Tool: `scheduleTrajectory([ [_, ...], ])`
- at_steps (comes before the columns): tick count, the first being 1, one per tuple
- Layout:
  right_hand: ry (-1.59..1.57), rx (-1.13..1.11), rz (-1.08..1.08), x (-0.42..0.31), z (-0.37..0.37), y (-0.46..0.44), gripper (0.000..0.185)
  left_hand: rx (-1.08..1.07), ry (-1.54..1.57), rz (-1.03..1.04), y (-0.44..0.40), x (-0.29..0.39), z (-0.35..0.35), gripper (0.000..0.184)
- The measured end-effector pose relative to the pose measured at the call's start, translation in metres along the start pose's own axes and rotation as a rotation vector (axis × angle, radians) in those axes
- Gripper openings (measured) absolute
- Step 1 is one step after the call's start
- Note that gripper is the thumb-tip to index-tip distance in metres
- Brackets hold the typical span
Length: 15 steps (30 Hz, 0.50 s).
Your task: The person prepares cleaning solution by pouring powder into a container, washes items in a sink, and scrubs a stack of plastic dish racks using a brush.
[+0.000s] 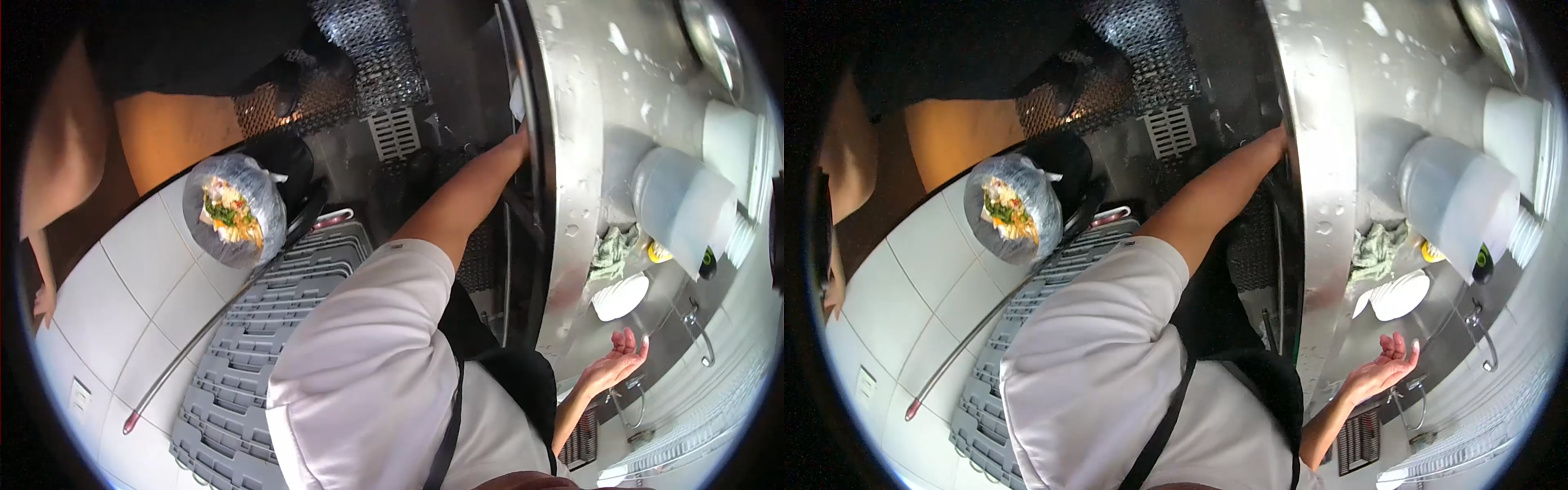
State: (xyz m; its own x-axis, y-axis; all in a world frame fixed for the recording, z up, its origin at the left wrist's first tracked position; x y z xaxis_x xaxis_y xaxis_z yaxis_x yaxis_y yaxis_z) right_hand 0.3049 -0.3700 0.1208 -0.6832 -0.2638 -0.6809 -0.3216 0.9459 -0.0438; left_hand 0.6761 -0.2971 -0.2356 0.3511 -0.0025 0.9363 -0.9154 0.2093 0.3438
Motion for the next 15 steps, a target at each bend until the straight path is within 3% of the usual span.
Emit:
scheduleTrajectory([
  [4, 0.023, 0.088, 0.065, 0.038, -0.038, 0.008, 0.068, -0.051, -0.19, 0.054, 0.022, -0.038, -0.014, 0.019],
  [8, 0.078, 0.149, 0.038, 0.069, -0.09, -0.002, 0.058, -0.107, -0.301, 0.084, 0.037, -0.085, -0.058, 0.025],
  [10, 0.16, 0.236, 0.19, 0.093, -0.119, -0.027, 0.045, -0.059, -0.317, 0.106, 0.041, -0.095, -0.091, 0.028],
  [11, 0.192, 0.237, 0.124, 0.123, -0.137, -0.049, 0.049, -0.003, -0.309, 0.131, 0.042, -0.096, -0.113, 0.03],
  [13, 0.287, 0.294, 0.171, 0.177, -0.171, -0.1, 0.068, 0.191, -0.211, 0.255, 0.044, -0.075, -0.171, 0.033],
  [14, 0.305, 0.372, 0.161, 0.18, -0.18, -0.126, 0.073, 0.288, -0.009, 0.37, 0.071, -0.017, -0.174, 0.031],
  [15, 0.393, 0.413, 0.071, 0.191, -0.191, -0.16, 0.074, 0.305, 0.0, 0.5, 0.07, 0.006, -0.196, 0.031],
])
Point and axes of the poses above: each hand's wrist, its own y-axis away from the middle knuckle, its own z-axis out of the palm, x = y × z, the point moved 7 cm from there along -y, towards the middle knuckle, and after that the axes turned 12 degrees about y, right-handed, at the moved point
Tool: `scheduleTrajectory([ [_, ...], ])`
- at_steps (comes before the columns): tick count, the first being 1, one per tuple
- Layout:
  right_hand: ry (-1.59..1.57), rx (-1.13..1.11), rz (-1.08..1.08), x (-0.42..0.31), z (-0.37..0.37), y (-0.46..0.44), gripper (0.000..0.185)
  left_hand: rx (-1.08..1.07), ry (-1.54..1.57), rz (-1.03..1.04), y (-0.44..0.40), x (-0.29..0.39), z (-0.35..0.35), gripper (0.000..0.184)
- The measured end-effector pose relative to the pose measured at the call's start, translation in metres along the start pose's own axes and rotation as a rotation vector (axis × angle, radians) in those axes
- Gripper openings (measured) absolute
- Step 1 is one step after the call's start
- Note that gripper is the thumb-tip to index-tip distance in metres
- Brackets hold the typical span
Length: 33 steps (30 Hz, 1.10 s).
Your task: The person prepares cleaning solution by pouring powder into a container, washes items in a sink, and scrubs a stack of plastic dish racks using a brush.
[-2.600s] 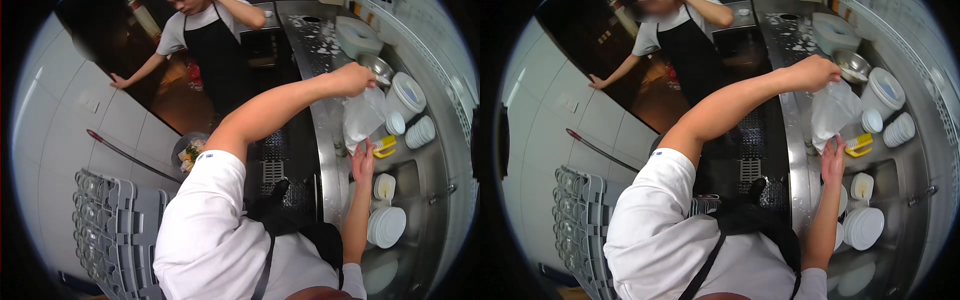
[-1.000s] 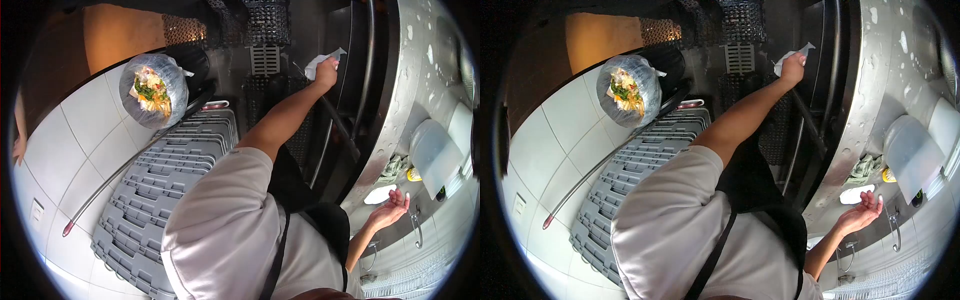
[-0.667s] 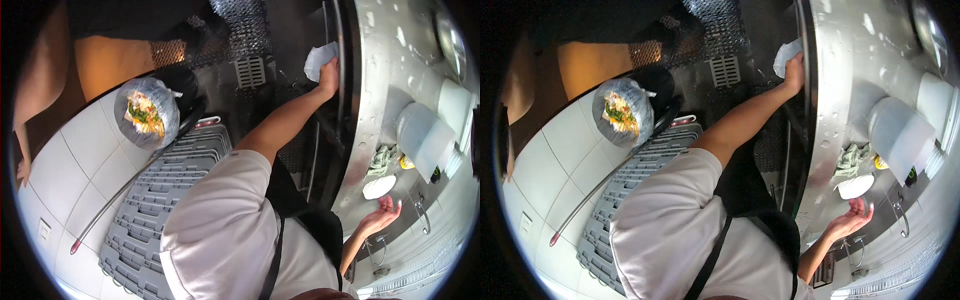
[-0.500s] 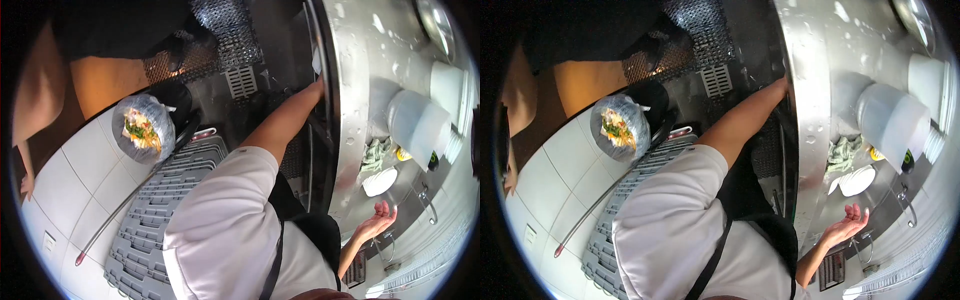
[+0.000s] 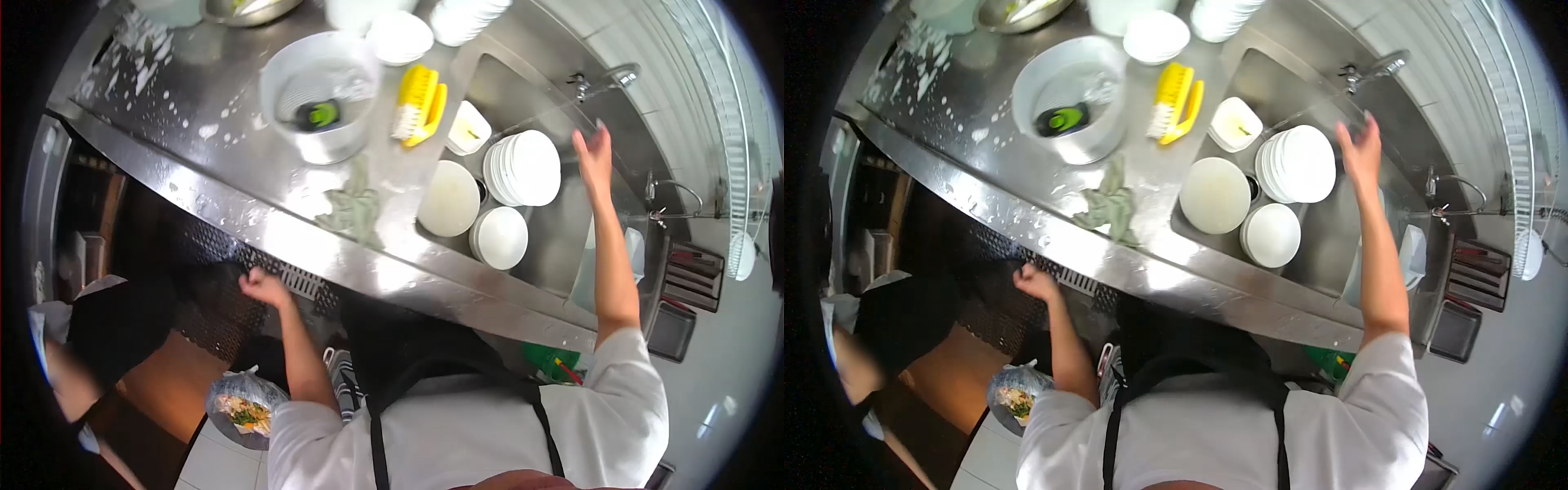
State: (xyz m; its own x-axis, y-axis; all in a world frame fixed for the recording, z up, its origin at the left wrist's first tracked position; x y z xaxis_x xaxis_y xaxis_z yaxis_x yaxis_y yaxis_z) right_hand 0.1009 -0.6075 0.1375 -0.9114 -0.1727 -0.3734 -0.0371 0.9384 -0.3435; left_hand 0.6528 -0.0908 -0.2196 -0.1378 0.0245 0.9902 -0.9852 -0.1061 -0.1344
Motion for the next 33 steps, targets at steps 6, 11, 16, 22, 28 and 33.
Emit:
scheduleTrajectory([
  [6, 0.128, 0.003, -0.058, 0.042, 0.071, -0.132, 0.059, 0.038, 0.212, 0.126, 0.05, 0.3, 0.038, 0.037],
  [11, -1.313, 0.069, 0.631, 0.097, 0.141, -0.131, 0.039, -0.554, 0.245, -0.01, 0.205, 0.383, 0.194, 0.024],
  [16, -1.082, 0.178, 0.68, 0.083, 0.118, -0.108, 0.031, -1.241, 0.226, -0.478, 0.408, 0.339, 0.393, 0.022],
  [22, -0.805, 0.007, 0.53, 0.098, 0.084, -0.132, 0.03, -0.9, 0.283, -1.202, 0.484, 0.252, 0.499, 0.013],
  [28, -1.662, -0.024, 0.874, 0.073, 0.097, -0.055, 0.026, -0.715, 0.774, -1.457, 0.497, 0.2, 0.55, 0.026],
  [33, -1.392, -0.379, 0.739, 0.034, 0.167, 0.009, 0.015, -0.394, 0.534, -1.296, 0.462, 0.187, 0.504, 0.019],
])
Point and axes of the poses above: each hand's wrist, its own y-axis away from the middle knuckle, its own z-axis out of the palm, x = y × z, the point moved 7 cm from there along -y, towards the middle knuckle, and after that the axes turned 12 degrees about y, right-handed, at the moved point
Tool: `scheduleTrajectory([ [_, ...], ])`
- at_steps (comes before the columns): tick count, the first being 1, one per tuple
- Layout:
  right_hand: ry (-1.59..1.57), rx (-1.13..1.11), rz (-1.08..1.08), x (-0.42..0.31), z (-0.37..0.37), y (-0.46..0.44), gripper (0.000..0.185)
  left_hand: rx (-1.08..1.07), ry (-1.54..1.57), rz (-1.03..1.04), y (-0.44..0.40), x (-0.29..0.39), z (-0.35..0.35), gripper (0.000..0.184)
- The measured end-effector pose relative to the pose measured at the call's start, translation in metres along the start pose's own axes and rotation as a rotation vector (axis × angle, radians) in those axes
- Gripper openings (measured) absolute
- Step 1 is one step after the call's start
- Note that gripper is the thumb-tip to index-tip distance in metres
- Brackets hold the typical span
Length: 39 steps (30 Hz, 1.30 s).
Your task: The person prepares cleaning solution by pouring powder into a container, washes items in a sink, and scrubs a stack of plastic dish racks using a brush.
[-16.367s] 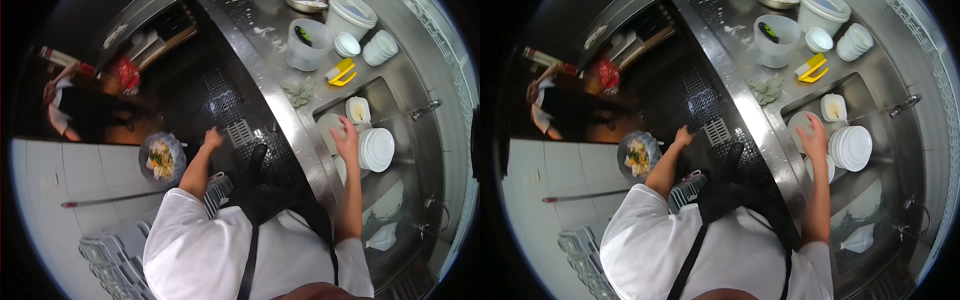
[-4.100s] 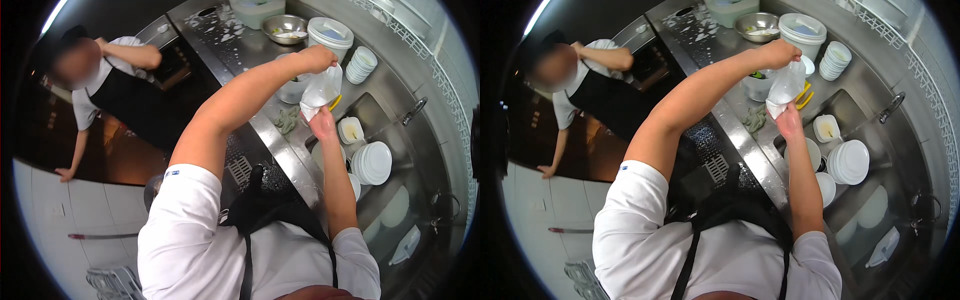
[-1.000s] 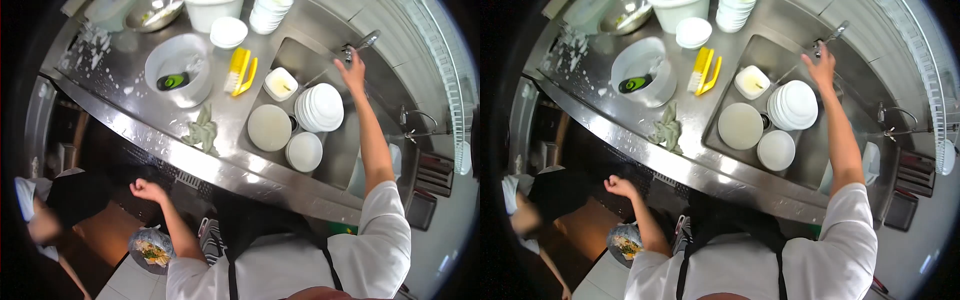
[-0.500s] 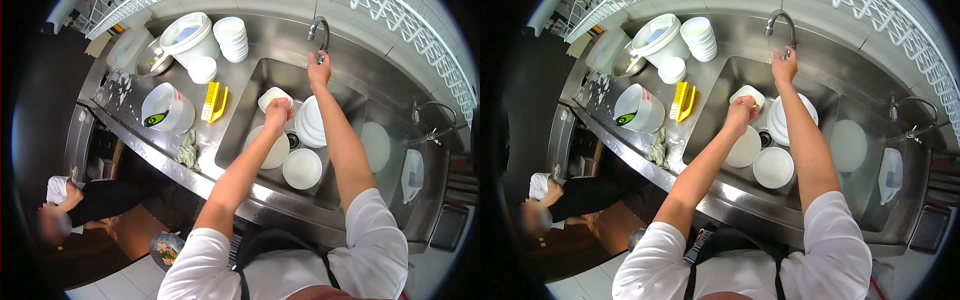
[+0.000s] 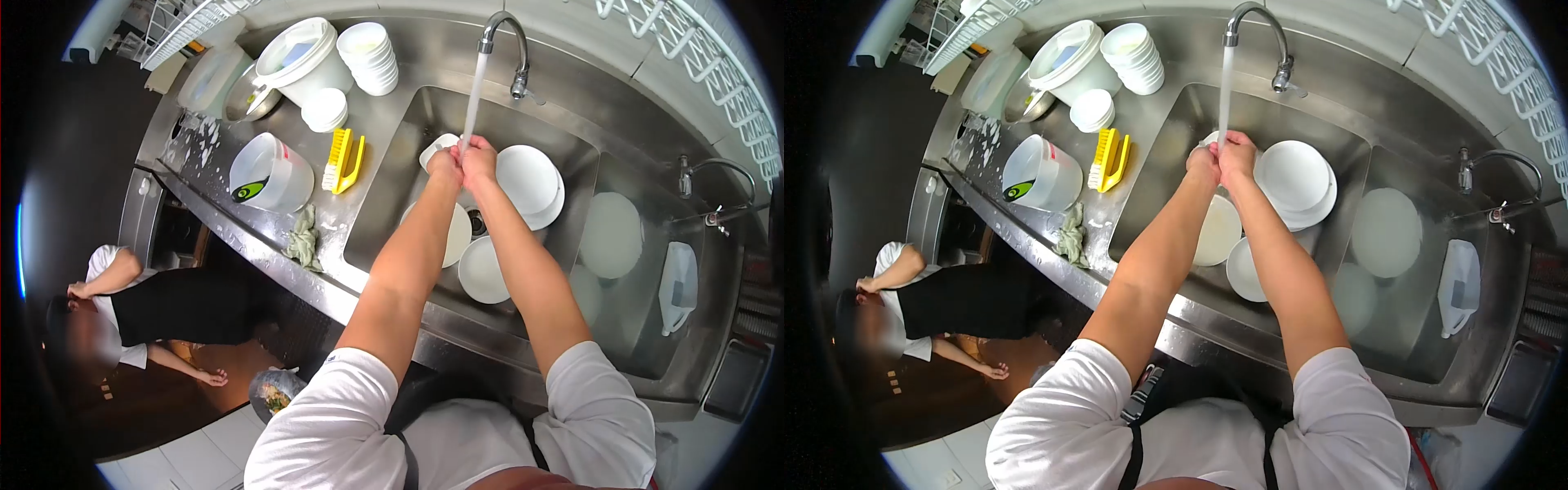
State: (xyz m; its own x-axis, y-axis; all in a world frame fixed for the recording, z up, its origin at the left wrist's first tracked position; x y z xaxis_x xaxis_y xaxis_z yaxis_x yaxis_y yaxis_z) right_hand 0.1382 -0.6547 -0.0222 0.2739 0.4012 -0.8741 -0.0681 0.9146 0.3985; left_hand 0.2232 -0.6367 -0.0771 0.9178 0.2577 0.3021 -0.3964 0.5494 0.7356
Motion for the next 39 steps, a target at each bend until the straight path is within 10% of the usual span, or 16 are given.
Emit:
scheduleTrajectory([
  [9, -0.378, -0.021, 0.518, 0.121, 0.001, -0.02, 0.012, -0.068, 0.075, -0.082, 0.026, -0.007, -0.068, 0.024],
  [26, 0.29, -0.06, 0.1, 0.045, -0.051, 0.005, 0.01, -0.175, -0.319, -0.127, -0.004, -0.013, -0.085, 0.016],
  [30, 0.043, 0.348, -0.285, -0.076, -0.096, -0.057, 0.027, 0.014, -0.71, 0.228, 0.008, 0.015, -0.086, 0.023],
  [37, 1.35, 0.217, -0.765, -0.135, -0.019, -0.02, 0.066, -0.182, -1.263, 1.307, 0.149, 0.138, -0.002, 0.07],
  [39, 1.027, -0.001, -0.764, -0.14, -0.035, 0.001, 0.066, -0.048, -1.479, 1.482, 0.147, 0.18, 0.014, 0.076],
])
Point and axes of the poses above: each hand's wrist, its own y-axis away from the middle knuckle, its own z-axis out of the palm, x = y × z, the point moved 7 cm from there along -y, towards the middle knuckle, and after that the axes turned 12 degrees about y, right-handed, at the moved point
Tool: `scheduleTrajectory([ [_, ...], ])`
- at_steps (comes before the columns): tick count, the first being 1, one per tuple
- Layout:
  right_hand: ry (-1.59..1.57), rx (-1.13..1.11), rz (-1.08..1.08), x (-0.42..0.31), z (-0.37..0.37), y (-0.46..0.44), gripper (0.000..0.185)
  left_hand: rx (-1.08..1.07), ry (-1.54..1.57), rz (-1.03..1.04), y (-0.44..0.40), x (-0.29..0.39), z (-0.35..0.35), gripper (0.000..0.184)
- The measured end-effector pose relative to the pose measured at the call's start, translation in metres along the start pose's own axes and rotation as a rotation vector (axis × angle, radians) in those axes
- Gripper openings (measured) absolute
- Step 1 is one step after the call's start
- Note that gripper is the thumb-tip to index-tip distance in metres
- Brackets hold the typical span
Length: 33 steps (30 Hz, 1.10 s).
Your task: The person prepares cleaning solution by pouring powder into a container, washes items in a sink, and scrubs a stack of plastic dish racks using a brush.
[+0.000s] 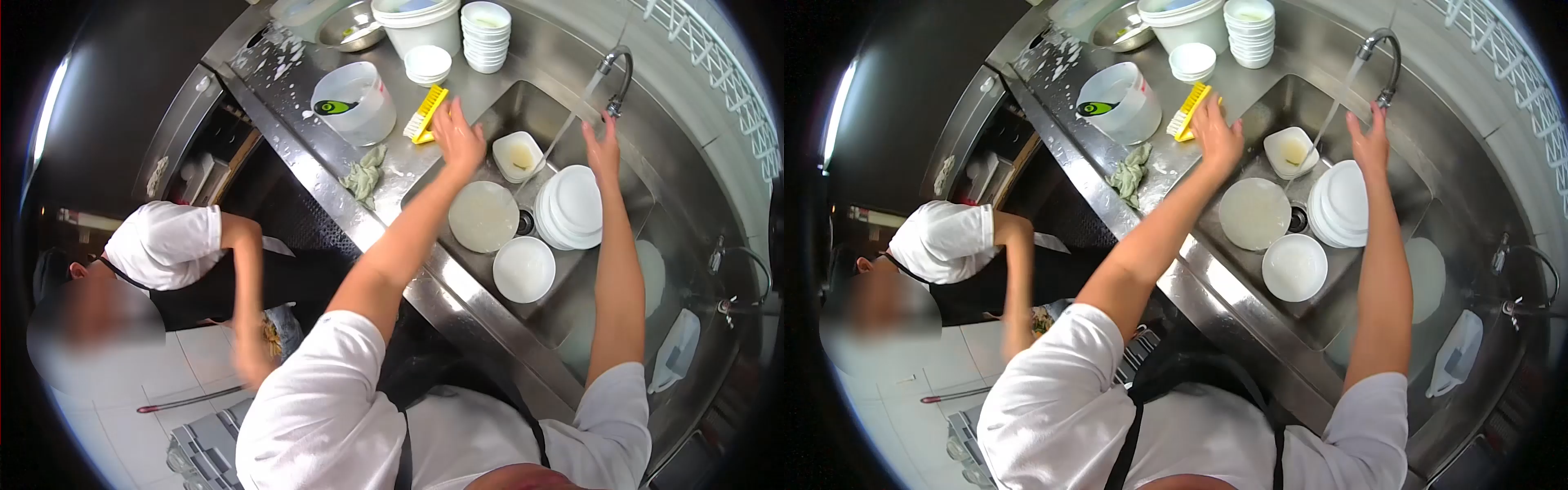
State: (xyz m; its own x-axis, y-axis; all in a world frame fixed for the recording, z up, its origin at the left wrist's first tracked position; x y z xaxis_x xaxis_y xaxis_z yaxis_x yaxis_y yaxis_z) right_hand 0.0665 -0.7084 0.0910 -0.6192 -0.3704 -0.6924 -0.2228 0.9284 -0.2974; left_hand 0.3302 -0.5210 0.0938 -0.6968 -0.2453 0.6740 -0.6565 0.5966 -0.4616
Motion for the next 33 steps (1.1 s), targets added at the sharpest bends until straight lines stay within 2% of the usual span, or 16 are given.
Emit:
scheduleTrajectory([
  [2, -0.269, 0.014, -0.008, 0.014, -0.008, 0.026, 0.066, 0.001, -0.359, 0.056, -0.023, -0.013, -0.022, 0.081],
  [5, -0.306, -0.001, 0.151, 0.039, -0.002, 0.085, 0.057, -0.417, -0.395, -0.088, -0.024, -0.046, -0.026, 0.084],
  [6, -0.383, -0.026, 0.184, 0.041, 0.001, 0.11, 0.052, -0.383, -0.364, -0.076, -0.02, -0.054, -0.027, 0.064],
  [8, -0.475, -0.134, 0.306, 0.033, 0.001, 0.165, 0.041, -0.356, -0.334, -0.051, 0.003, -0.085, -0.012, 0.052],
  [11, -0.718, -0.306, 0.409, 0.017, -0.001, 0.236, 0.03, -0.363, -0.282, 0.042, 0.028, -0.071, -0.019, 0.041],
  [12, -0.706, -0.325, 0.402, 0.008, -0.009, 0.253, 0.029, -0.373, -0.264, 0.077, 0.042, -0.061, -0.025, 0.038],
  [15, -0.624, -0.37, 0.344, -0.012, -0.035, 0.286, 0.029, -0.389, 0.041, -0.098, 0.086, -0.022, -0.042, 0.034],
  [17, -0.507, -0.382, 0.259, -0.017, -0.048, 0.297, 0.033, -0.485, 0.105, -0.087, 0.12, 0.005, -0.045, 0.03],
  [18, -0.454, -0.313, 0.188, -0.026, -0.06, 0.295, 0.043, -0.545, 0.167, -0.03, 0.137, 0.023, -0.046, 0.029],
  [21, -0.134, -0.165, -0.196, -0.073, -0.094, 0.28, 0.054, -0.744, 0.366, 0.139, 0.179, 0.064, -0.039, 0.028],
  [24, -0.026, -0.356, -0.342, -0.089, -0.082, 0.28, 0.06, -0.944, 0.472, 0.053, 0.189, 0.103, -0.047, 0.028],
  [27, -0.021, -0.35, -0.361, -0.086, -0.068, 0.282, 0.055, -0.99, 0.519, -0.114, 0.182, 0.109, -0.058, 0.024],
  [28, -0.071, -0.32, -0.312, -0.086, -0.068, 0.28, 0.046, -0.997, 0.553, -0.146, 0.179, 0.11, -0.064, 0.03],
  [31, -0.136, -0.444, -0.103, -0.084, -0.054, 0.277, 0.037, -0.788, 0.714, -0.167, 0.174, 0.094, -0.079, 0.039],
  [32, -0.166, -0.46, -0.069, -0.089, -0.05, 0.278, 0.031, -0.784, 0.716, -0.172, 0.174, 0.09, -0.085, 0.046],
  [33, -0.176, -0.466, -0.028, -0.087, -0.042, 0.28, 0.03, -0.743, 0.646, -0.196, 0.175, 0.084, -0.092, 0.042],
])
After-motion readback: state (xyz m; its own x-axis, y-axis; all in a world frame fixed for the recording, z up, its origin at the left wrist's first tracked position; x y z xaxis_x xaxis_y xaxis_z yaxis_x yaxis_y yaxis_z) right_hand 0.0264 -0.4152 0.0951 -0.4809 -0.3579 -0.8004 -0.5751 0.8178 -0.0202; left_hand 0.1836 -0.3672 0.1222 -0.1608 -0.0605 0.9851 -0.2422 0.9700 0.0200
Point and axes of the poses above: each hand's wrist, its own y-axis away from the middle knuckle, its own z-axis out of the palm, x = y × z, the point moved 7 cm from there along -y, towards the middle knuckle, and after that the axes turned 12 degrees about y, right-handed, at the moved point
